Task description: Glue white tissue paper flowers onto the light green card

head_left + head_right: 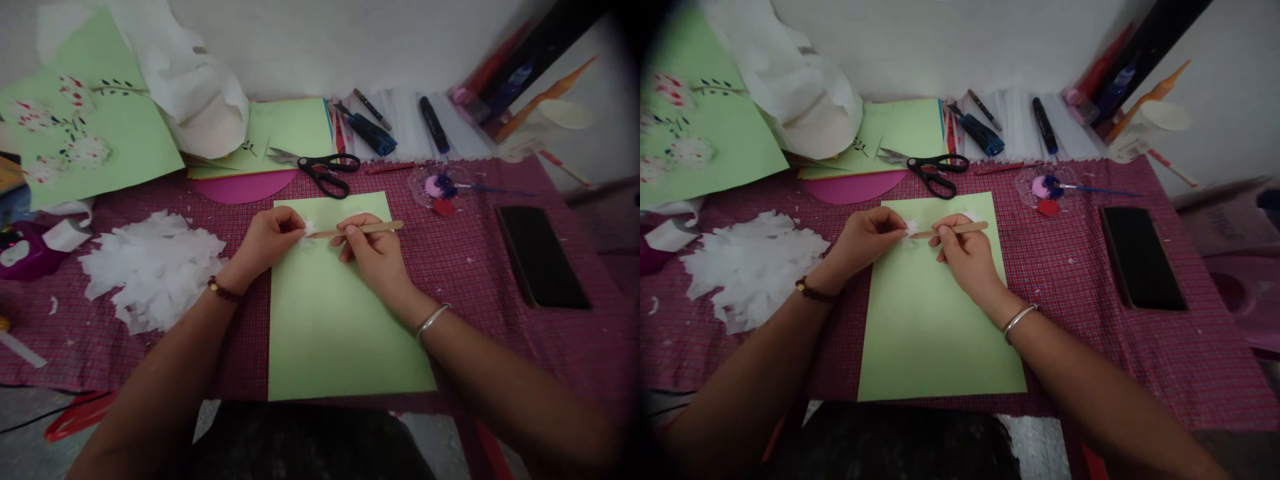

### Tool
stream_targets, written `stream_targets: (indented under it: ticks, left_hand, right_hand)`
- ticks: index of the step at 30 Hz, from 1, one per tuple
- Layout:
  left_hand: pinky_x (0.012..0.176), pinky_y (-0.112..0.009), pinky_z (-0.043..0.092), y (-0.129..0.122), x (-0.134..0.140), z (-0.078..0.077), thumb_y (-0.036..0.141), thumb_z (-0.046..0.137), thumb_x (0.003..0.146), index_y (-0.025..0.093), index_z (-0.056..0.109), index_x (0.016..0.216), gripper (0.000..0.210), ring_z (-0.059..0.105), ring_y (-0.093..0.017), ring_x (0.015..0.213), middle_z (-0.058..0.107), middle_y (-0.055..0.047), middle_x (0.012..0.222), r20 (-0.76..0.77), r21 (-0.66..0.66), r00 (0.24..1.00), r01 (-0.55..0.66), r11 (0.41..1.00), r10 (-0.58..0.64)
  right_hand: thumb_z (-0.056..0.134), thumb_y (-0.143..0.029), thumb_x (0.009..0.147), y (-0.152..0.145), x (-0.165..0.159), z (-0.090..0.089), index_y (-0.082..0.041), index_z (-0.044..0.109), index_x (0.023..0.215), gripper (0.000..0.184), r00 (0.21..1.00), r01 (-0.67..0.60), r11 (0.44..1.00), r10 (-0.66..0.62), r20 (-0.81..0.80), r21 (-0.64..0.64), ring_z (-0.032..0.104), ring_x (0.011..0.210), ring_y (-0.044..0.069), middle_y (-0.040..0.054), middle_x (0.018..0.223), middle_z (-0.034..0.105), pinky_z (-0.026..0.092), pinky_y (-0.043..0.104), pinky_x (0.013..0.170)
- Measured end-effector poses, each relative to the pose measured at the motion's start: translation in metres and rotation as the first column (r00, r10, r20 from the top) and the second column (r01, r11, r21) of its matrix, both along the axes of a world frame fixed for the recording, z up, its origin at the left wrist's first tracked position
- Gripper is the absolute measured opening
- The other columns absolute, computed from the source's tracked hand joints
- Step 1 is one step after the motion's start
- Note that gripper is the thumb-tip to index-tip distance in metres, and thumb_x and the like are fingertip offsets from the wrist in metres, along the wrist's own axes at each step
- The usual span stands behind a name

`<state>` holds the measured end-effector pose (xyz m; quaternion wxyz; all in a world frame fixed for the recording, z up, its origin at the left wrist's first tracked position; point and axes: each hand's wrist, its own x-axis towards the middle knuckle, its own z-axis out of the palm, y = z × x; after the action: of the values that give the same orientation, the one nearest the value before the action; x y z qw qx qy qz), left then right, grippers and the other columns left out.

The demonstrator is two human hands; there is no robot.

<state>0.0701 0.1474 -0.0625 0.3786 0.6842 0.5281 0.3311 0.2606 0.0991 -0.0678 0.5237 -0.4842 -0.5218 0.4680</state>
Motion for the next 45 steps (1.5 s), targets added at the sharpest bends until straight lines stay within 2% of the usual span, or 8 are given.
stream_targets:
  ticks: [13, 19, 25, 29, 33, 37, 41, 45]
  left_hand:
    - [0.059, -0.023, 0.038, 0.002, -0.011, -0.001, 0.031, 0.06, 0.081, 0.015, 0.065, 0.078, 0.016, 0.049, -0.011, 0.065, 0.059, 0.001, 0.071, 0.059, -0.006, 0.998, -0.021, 1.0, 0.021]
    - [0.062, -0.024, 0.039, 0.002, -0.011, -0.001, 0.028, 0.059, 0.08, 0.015, 0.065, 0.075, 0.015, 0.052, -0.012, 0.067, 0.062, 0.0, 0.071, 0.008, -0.002, 1.0, -0.024, 1.0, 0.024]
    - [0.055, -0.022, 0.035, 0.002, -0.006, -0.005, 0.029, 0.053, 0.084, 0.016, 0.059, 0.068, 0.021, 0.045, -0.009, 0.057, 0.054, 0.003, 0.062, 0.071, 0.044, 0.994, -0.089, 0.995, 0.086]
    - [0.053, -0.024, 0.033, -0.015, -0.009, 0.017, 0.042, 0.038, 0.097, 0.018, 0.049, 0.061, 0.044, 0.043, -0.01, 0.054, 0.048, 0.003, 0.056, 0.081, 0.198, 0.993, -0.102, 0.975, 0.087]
    - [0.053, -0.026, 0.031, -0.052, -0.019, 0.049, 0.047, 0.032, 0.101, 0.019, 0.04, 0.059, 0.051, 0.039, -0.01, 0.053, 0.043, 0.003, 0.056, -0.169, 0.301, 0.978, 0.168, 0.939, -0.121]
    - [0.06, -0.027, 0.036, -0.088, -0.063, 0.064, 0.039, 0.042, 0.099, 0.017, 0.052, 0.068, 0.04, 0.047, -0.012, 0.064, 0.053, -0.001, 0.068, -0.482, 0.291, 0.869, 0.283, 0.914, -0.116]
    - [0.066, -0.026, 0.042, -0.113, -0.144, 0.058, 0.027, 0.051, 0.093, 0.016, 0.062, 0.084, 0.018, 0.055, -0.012, 0.072, 0.062, -0.003, 0.079, -0.454, 0.301, 0.876, -0.019, 0.953, 0.161]
    - [0.068, -0.029, 0.047, -0.138, -0.213, 0.044, 0.027, 0.055, 0.087, 0.017, 0.064, 0.084, 0.014, 0.058, -0.015, 0.071, 0.065, -0.003, 0.077, -0.452, 0.301, 0.778, -0.328, 0.896, 0.437]
  right_hand:
    - [0.049, -0.027, 0.096, -0.014, 0.005, -0.008, -0.024, 0.067, 0.1, 0.019, 0.928, -0.215, 0.942, 0.116, 0.353, 0.257, 0.059, 0.066, 0.01, 0.0021, 0.097, 0.066, 0.049, 0.029, 0.064]
    - [0.051, -0.033, 0.094, -0.013, 0.008, -0.001, -0.022, 0.061, 0.091, 0.016, 0.995, 0.064, 0.997, -0.06, -0.084, 0.036, 0.059, 0.054, 0.01, -0.0008, 0.076, 0.066, 0.048, 0.025, 0.053]
    - [0.058, -0.038, 0.088, -0.01, 0.012, -0.006, -0.019, 0.061, 0.086, 0.019, 0.978, -0.012, 0.993, -0.013, -0.207, -0.117, 0.06, 0.053, 0.011, -0.0006, 0.067, 0.067, 0.048, 0.025, 0.054]
    - [0.064, -0.042, 0.085, -0.013, 0.01, -0.006, -0.019, 0.064, 0.085, 0.023, 0.986, -0.071, 0.988, 0.048, -0.157, -0.141, 0.061, 0.055, 0.013, 0.0018, 0.066, 0.068, 0.048, 0.027, 0.055]
    - [0.065, -0.04, 0.086, -0.016, 0.009, -0.004, -0.021, 0.066, 0.086, 0.019, 0.991, -0.095, 0.985, 0.08, -0.107, -0.143, 0.061, 0.058, 0.016, 0.0041, 0.069, 0.068, 0.048, 0.03, 0.059]
    - [0.065, -0.041, 0.086, -0.017, 0.01, -0.006, -0.022, 0.067, 0.086, 0.018, 0.995, -0.082, 0.988, 0.073, -0.069, -0.134, 0.061, 0.059, 0.015, 0.0036, 0.072, 0.067, 0.048, 0.031, 0.062]
    - [0.064, -0.039, 0.087, -0.018, 0.011, -0.008, -0.023, 0.068, 0.087, 0.016, 0.997, -0.078, 0.988, 0.075, -0.024, -0.135, 0.061, 0.06, 0.014, 0.002, 0.072, 0.067, 0.047, 0.028, 0.063]
    - [0.064, -0.038, 0.086, -0.018, 0.011, -0.007, -0.022, 0.067, 0.086, 0.016, 0.999, -0.054, 0.988, 0.054, -0.004, -0.142, 0.061, 0.059, 0.013, 0.0013, 0.071, 0.067, 0.048, 0.027, 0.062]
